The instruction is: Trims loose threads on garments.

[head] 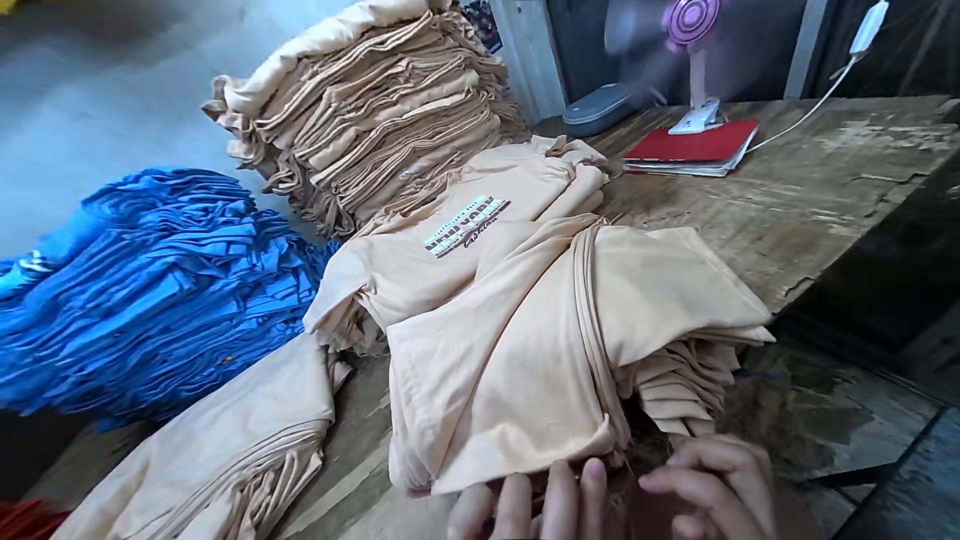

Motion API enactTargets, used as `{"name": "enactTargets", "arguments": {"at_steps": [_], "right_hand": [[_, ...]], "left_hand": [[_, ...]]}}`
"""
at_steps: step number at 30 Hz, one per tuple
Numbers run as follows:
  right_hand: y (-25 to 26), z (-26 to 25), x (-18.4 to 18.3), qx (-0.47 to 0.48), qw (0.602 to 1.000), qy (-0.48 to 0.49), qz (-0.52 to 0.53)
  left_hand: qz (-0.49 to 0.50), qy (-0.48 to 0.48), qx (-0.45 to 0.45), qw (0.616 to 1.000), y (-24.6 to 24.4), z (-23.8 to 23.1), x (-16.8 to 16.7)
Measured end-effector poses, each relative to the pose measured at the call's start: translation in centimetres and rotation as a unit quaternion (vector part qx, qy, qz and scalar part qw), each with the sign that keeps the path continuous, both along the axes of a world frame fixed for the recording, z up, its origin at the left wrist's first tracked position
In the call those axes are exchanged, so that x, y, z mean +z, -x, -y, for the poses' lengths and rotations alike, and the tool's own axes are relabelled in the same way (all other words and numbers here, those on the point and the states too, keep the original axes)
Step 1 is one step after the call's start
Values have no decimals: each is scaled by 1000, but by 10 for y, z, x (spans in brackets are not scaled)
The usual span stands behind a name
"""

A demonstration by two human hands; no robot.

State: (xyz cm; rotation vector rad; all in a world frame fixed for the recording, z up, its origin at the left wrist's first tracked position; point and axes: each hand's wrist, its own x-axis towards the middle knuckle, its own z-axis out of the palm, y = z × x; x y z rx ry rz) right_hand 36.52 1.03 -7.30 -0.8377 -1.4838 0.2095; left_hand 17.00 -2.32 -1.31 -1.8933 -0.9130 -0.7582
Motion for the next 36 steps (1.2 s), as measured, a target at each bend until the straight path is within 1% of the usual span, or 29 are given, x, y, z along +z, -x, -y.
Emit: {"name": "enactTargets", "arguments": {"at_steps": [3,6,8,10,12,13,14,15,17,18,19,20,21,22,24,26,27,28,29,30,31,32,33,34,36], "right_hand": [[0,-4,-6,17,1000,9,-25],[-6,-4,-9,4,1000,0,-14],[-9,-4,-8,-23,1000,-11,0],[-5,-7,-5,-66,997,-28,28],[7,-10,0,-81,993,-30,75],[12,-13,1,-69,993,-27,88],[14,-17,0,-48,996,-29,73],[13,-20,-3,-27,999,-29,32],[2,-21,-9,-20,999,-24,-42],[-4,-23,-11,-24,998,-26,-59],[-9,-24,-13,-28,998,-28,-55],[-12,-24,-14,-31,999,-33,-26],[-13,-24,-13,-38,998,-44,15],[-11,-24,-9,-50,995,-60,55],[-1,-26,-2,-98,983,-101,121],[0,-33,1,-130,966,-149,166],[-6,-37,0,-120,966,-158,165],[-13,-38,-1,-90,972,-151,156],[-20,-39,1,-36,982,-131,129],[-22,-37,4,35,991,-94,84],[-23,-34,7,112,992,-46,22],[-21,-30,9,174,984,4,-42],[-19,-25,11,213,971,48,-92],[-16,-21,11,232,961,77,-128],[-8,-16,9,236,953,92,-166]], "left_hand": [[-7,-24,-11,1000,-8,-13,-8],[24,-8,-23,999,-9,-18,-9],[87,47,-26,995,-8,-14,-7],[164,146,-24,975,-6,-15,2],[185,229,-38,955,11,-20,16],[209,241,-35,947,25,-19,23],[251,212,-12,944,41,-15,31],[305,146,14,941,57,-10,41],[400,-30,33,916,88,-13,59],[412,-94,33,906,99,-16,64],[396,-113,39,910,103,-14,65],[363,-84,47,927,100,-9,63],[332,-26,50,941,89,-3,60],[315,42,40,947,75,1,55],[315,167,4,934,45,0,42],[337,242,-44,909,20,-5,28],[344,261,-66,900,11,-7,22],[342,272,-84,896,7,-9,15],[336,272,-105,896,5,-11,9],[325,271,-125,897,5,-12,4],[314,267,-141,900,4,-11,0],[305,262,-148,904,3,-10,-3],[300,257,-151,906,1,-10,-5],[297,251,-150,909,-1,-11,-6],[294,236,-148,914,-5,-14,-7]]}}
